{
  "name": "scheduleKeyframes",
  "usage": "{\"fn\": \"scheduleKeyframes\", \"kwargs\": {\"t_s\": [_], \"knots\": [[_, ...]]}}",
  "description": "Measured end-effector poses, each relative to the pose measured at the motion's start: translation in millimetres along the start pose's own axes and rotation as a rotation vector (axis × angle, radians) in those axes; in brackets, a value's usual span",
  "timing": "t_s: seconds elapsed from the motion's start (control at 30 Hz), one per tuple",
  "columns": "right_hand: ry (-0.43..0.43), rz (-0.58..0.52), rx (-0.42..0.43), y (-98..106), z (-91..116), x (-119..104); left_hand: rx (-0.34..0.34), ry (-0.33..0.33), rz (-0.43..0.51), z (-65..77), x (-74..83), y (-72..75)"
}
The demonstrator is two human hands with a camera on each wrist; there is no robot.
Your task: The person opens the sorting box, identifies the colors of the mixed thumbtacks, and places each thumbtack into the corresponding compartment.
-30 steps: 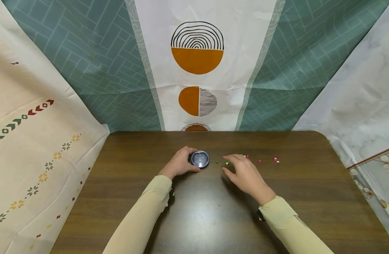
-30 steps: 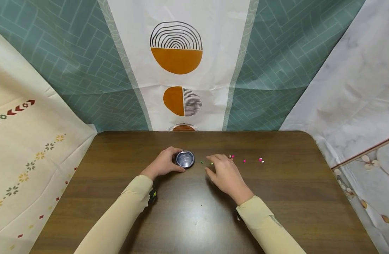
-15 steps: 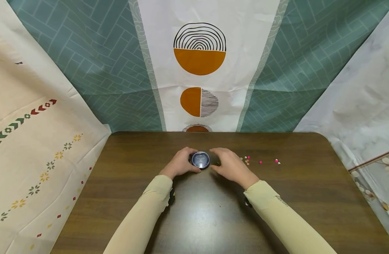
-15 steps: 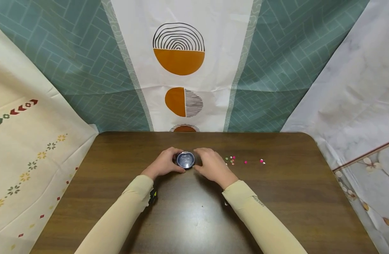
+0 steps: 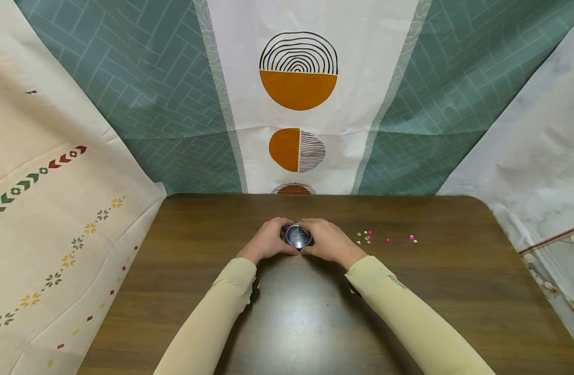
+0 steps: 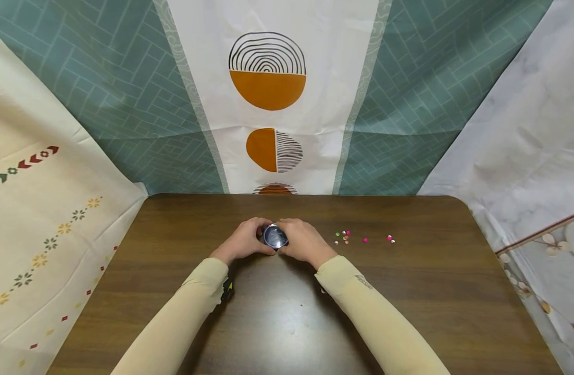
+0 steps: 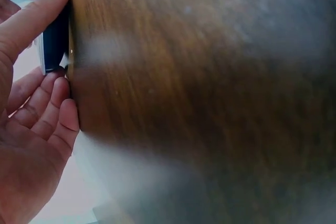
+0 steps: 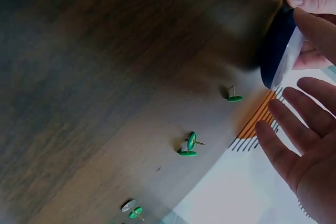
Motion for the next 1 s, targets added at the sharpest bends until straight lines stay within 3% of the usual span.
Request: {"fn": "scheduleKeyframes", "kwargs": {"t_s": [0.17, 0.57, 0.8, 1.0], "knots": [[0.033, -0.005, 0.004, -1.2, -3.0, -0.4, 0.005, -0.007, 0.015, -0.3, 1.0, 0.6], [0.032, 0.060, -0.095, -5.0, -10.1, 1.1, -0.005, -0.024, -0.015, 0.1, 1.8, 0.4], [0.045, 0.149, -0.163, -6.1, -12.2, -2.8, -0.014, -0.046, -0.013, 0.2, 3.0, 0.1], [0.080, 0.203, -0.154, -4.0, -14.0, -8.1, -0.026, -0.066, 0.017, -0.6, 3.6, -1.7]]}}
Point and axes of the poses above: each hand's wrist, its own z-axis away from the middle knuckle, its own y-axis out of the back of the hand, x = y × z, the point moved 6 cm from there along -z, towards the middle knuckle, and after that the axes turned 2 degrees about y, right-handed, at the moved point
